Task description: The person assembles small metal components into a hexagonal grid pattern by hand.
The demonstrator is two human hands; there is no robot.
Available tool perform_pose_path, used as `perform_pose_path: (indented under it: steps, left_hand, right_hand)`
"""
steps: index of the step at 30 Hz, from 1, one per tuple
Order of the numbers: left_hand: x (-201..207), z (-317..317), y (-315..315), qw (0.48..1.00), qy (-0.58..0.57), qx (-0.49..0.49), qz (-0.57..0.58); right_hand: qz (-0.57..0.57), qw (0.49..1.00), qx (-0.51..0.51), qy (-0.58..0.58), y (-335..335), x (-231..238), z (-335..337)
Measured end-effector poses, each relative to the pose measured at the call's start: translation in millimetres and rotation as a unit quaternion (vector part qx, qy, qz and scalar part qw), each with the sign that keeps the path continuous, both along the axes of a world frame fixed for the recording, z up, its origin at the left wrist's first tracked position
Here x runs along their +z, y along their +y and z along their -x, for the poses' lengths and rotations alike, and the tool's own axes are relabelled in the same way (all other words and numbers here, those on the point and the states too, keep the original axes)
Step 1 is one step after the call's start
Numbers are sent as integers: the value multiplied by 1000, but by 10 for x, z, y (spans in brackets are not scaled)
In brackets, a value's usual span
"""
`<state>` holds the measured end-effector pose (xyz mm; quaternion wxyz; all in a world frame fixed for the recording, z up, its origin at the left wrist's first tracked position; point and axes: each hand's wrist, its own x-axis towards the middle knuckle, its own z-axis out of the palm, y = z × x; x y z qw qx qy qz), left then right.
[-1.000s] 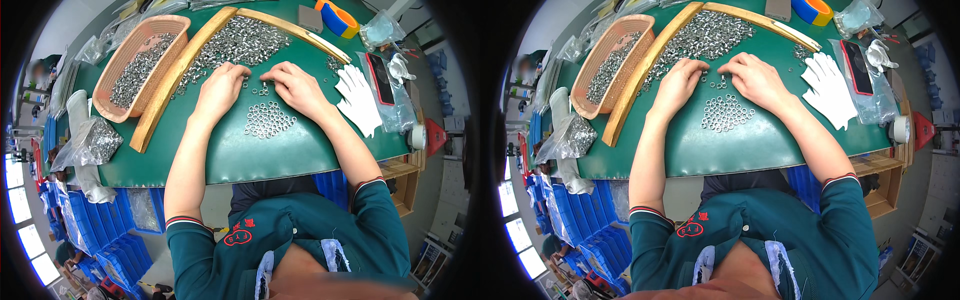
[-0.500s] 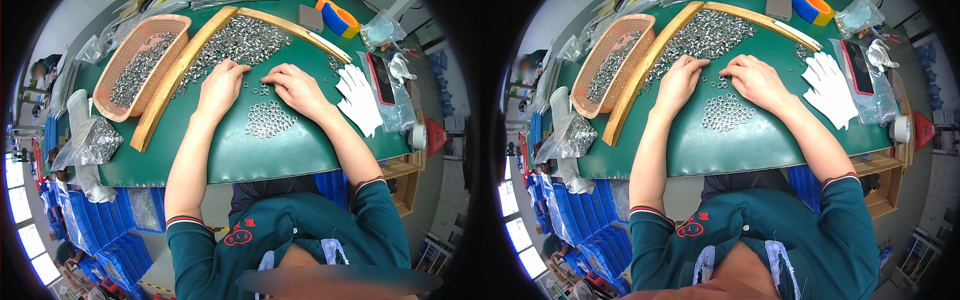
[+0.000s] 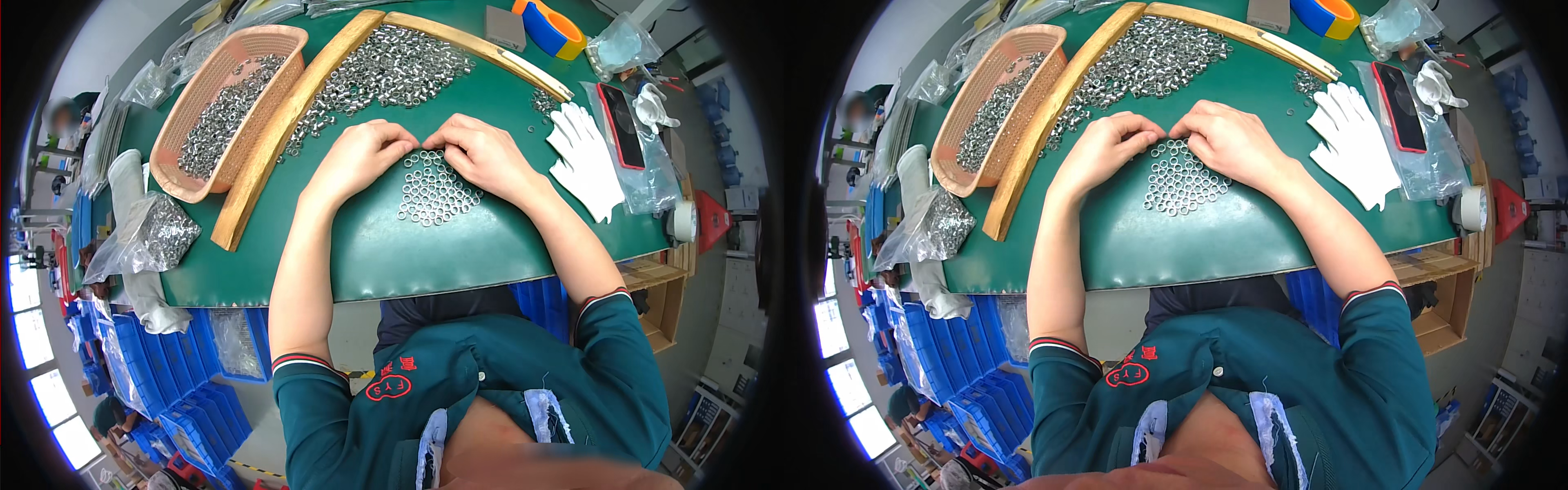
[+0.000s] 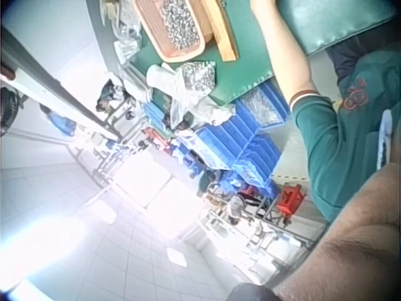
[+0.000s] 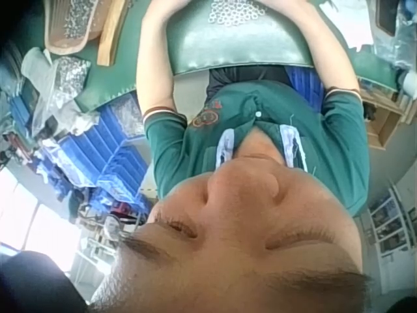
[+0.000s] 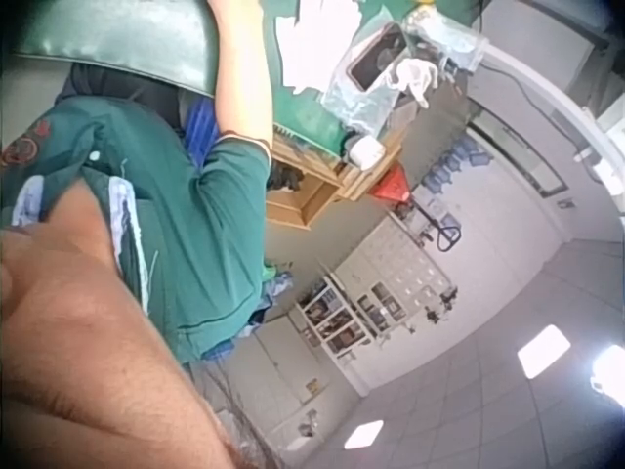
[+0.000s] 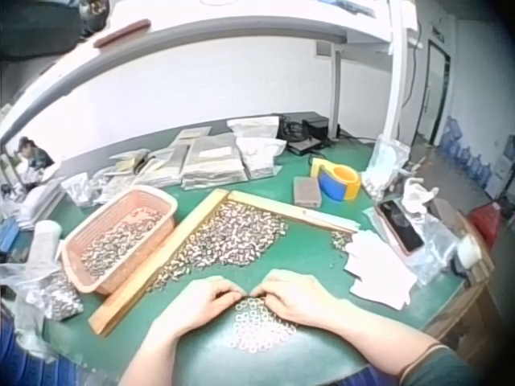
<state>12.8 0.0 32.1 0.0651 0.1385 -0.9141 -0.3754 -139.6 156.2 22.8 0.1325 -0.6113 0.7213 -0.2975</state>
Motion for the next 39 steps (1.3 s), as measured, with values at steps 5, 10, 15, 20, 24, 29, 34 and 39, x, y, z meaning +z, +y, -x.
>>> perform_pose_path:
  steps: [5,10,15,20,24,29,34,39]
  left_hand:
    - [62,-2,24,998,-48,21,-46]
    - [64,-65,-110,990,-84,-55,-95]
    - [-86,-53,-221,979,25,190,65]
    - [-265,144,-193,963,58,203,171]
    - [-283,291,-21,962,94,141,213]
    - [-193,245,73,986,52,84,135]
    - [-200,124,32,990,75,78,95]
    - [-146,70,-30,982,97,51,152]
  right_hand:
    - [-5,1000,-16,10,32,49,-16]
    - [-72,996,26,-44,42,110,-19]
    - [9,993,-111,38,-27,-37,126]
    - [42,970,-179,159,-141,-213,320]
    - [35,985,-118,123,-169,-187,241]
    - [17,997,-65,45,-114,-118,203]
    - [74,995,-70,6,-116,-159,179]
    - [94,994,-63,2,-39,-117,223]
